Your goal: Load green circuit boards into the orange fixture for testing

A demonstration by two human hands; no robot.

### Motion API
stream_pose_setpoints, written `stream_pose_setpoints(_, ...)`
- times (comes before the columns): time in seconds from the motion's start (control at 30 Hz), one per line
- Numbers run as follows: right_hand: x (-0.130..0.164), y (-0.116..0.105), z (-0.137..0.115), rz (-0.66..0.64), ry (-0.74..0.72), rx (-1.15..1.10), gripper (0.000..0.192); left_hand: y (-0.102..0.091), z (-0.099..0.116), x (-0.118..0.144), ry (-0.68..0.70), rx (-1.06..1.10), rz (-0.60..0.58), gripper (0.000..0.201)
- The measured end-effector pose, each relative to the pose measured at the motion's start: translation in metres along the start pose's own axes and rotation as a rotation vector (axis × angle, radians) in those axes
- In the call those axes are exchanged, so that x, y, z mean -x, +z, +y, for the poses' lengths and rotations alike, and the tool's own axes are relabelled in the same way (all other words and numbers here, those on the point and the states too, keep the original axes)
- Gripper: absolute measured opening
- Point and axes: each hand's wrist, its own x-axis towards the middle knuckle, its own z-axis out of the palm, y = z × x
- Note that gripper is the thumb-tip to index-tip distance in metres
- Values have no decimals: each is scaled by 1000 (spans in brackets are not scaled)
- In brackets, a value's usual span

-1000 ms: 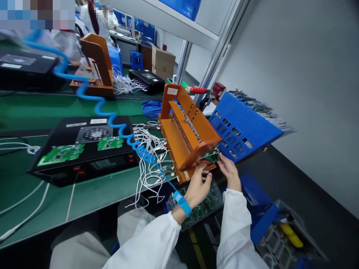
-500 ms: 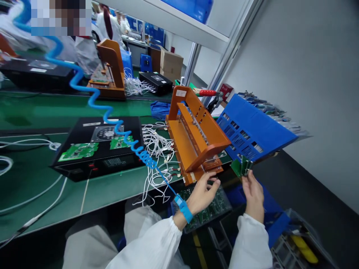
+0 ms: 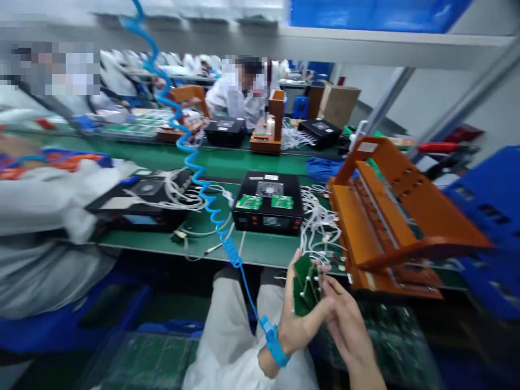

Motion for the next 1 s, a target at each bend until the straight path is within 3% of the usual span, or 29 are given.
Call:
stream_pose_setpoints(0.13, -17, 98, 27, -308, 80, 42, 45, -73, 35, 6, 148, -89, 436, 86)
stream_pose_setpoints(0.27, -16, 185, 61, -504, -140, 325, 42, -148, 66, 6, 285, -7, 719, 63)
stream_pose_setpoints(0.4, -30, 257, 85, -457, -535, 705, 32, -230, 105, -3, 367, 10, 950, 40)
stream_pose_setpoints(0.47, -47, 287, 91, -411, -704, 855, 22, -271, 124, -11, 337, -203, 1028, 42)
stream_pose_setpoints(0.57, -73, 324, 100, -414, -807, 1064, 14, -322, 143, -24, 170, -658, 1074, 42)
stream_pose_setpoints(0.7, -93, 349, 114, -438, -839, 1183, 12, -354, 147, -42, 49, -980, 1031, 43)
stream_pose_setpoints(0.87, -102, 352, 127, -454, -878, 1178, 15, -359, 133, -51, 42, -1180, 935, 45)
stream_pose_setpoints(1.0, -105, 351, 128, -489, -901, 1153, 15, -360, 129, -51, 26, -1148, 945, 43)
